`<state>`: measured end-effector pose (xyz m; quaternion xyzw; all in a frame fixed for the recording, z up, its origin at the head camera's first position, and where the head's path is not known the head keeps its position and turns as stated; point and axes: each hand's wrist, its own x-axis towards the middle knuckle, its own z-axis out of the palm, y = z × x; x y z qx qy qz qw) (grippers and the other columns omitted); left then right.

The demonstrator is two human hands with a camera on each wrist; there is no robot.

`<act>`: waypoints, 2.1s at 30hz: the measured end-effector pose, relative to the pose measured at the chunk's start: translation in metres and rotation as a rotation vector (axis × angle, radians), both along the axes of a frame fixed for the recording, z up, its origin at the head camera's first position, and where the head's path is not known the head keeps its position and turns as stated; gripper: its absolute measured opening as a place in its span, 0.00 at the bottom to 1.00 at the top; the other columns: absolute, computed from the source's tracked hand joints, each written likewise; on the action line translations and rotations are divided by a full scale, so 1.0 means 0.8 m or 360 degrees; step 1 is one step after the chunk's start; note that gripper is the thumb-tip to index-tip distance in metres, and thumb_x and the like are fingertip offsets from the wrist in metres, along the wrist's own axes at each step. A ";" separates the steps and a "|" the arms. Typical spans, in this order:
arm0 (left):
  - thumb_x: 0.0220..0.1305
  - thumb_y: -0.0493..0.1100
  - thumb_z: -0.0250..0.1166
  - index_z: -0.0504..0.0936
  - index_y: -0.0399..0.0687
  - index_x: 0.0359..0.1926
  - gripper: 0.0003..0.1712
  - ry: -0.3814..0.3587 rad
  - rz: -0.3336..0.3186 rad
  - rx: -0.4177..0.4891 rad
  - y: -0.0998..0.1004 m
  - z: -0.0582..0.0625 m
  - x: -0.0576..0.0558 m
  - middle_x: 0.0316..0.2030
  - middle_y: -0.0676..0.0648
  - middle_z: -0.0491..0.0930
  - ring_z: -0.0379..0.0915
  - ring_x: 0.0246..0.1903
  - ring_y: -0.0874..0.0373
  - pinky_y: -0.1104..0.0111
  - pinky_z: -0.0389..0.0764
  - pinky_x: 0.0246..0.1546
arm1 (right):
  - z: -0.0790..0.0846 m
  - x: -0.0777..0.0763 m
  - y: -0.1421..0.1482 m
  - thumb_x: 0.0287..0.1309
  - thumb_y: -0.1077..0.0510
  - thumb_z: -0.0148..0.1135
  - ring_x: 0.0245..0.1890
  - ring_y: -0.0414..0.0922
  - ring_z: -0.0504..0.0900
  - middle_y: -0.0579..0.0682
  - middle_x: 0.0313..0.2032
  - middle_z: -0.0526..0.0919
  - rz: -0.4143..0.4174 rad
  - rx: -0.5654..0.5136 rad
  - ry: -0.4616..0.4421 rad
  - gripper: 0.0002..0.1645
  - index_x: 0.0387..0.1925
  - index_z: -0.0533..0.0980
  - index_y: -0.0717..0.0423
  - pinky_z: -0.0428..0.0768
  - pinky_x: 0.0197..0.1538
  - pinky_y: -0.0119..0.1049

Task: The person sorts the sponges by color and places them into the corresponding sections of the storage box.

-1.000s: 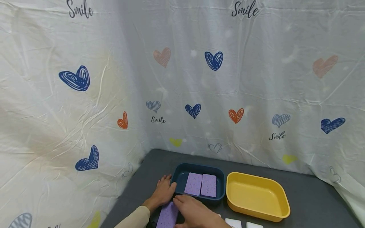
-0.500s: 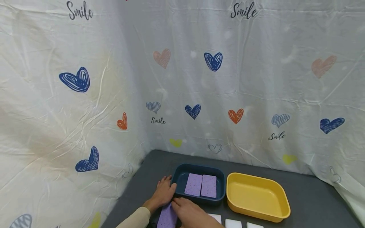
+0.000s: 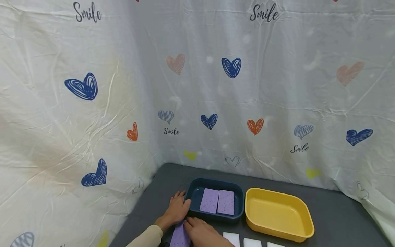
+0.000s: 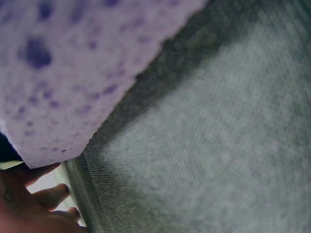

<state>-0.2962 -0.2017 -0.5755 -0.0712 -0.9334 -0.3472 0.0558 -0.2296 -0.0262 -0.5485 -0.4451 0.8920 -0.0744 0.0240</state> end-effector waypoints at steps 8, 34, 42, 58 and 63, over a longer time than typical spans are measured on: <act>0.72 0.46 0.48 0.76 0.29 0.61 0.28 0.0004 0.0008 -0.0003 0.001 0.001 0.000 0.68 0.32 0.69 0.53 0.72 0.30 0.33 0.47 0.70 | -0.003 -0.002 -0.001 0.50 0.28 0.69 0.62 0.42 0.76 0.48 0.64 0.76 0.0014 -0.0027 0.0021 0.50 0.66 0.71 0.52 0.75 0.65 0.39; 0.72 0.46 0.48 0.75 0.28 0.62 0.29 0.0003 0.0015 -0.0020 0.001 0.000 0.002 0.68 0.32 0.68 0.53 0.72 0.31 0.34 0.47 0.71 | 0.000 -0.002 0.006 0.46 0.32 0.74 0.59 0.39 0.77 0.43 0.59 0.78 -0.0031 -0.0089 -0.0069 0.46 0.63 0.75 0.49 0.77 0.63 0.38; 0.72 0.47 0.48 0.75 0.27 0.62 0.29 0.0001 0.0017 -0.0033 0.001 -0.001 0.001 0.68 0.32 0.68 0.53 0.72 0.31 0.35 0.48 0.71 | 0.002 -0.004 0.013 0.48 0.28 0.70 0.61 0.39 0.76 0.43 0.61 0.77 -0.0004 -0.0086 -0.0086 0.47 0.64 0.74 0.49 0.76 0.64 0.39; 0.73 0.46 0.48 0.75 0.26 0.61 0.29 0.0011 0.0008 -0.0027 0.001 0.002 0.002 0.68 0.32 0.68 0.53 0.72 0.30 0.34 0.48 0.70 | 0.018 -0.003 0.022 0.51 0.27 0.67 0.61 0.38 0.75 0.41 0.64 0.75 0.0044 -0.0099 -0.0183 0.47 0.67 0.71 0.44 0.75 0.66 0.40; 0.73 0.47 0.48 0.74 0.25 0.62 0.30 0.0004 0.0015 -0.0040 0.000 0.000 0.001 0.68 0.32 0.68 0.53 0.72 0.31 0.35 0.48 0.71 | 0.029 -0.002 0.027 0.50 0.26 0.68 0.61 0.37 0.75 0.39 0.64 0.75 0.0055 -0.0082 -0.0220 0.47 0.67 0.71 0.42 0.76 0.65 0.39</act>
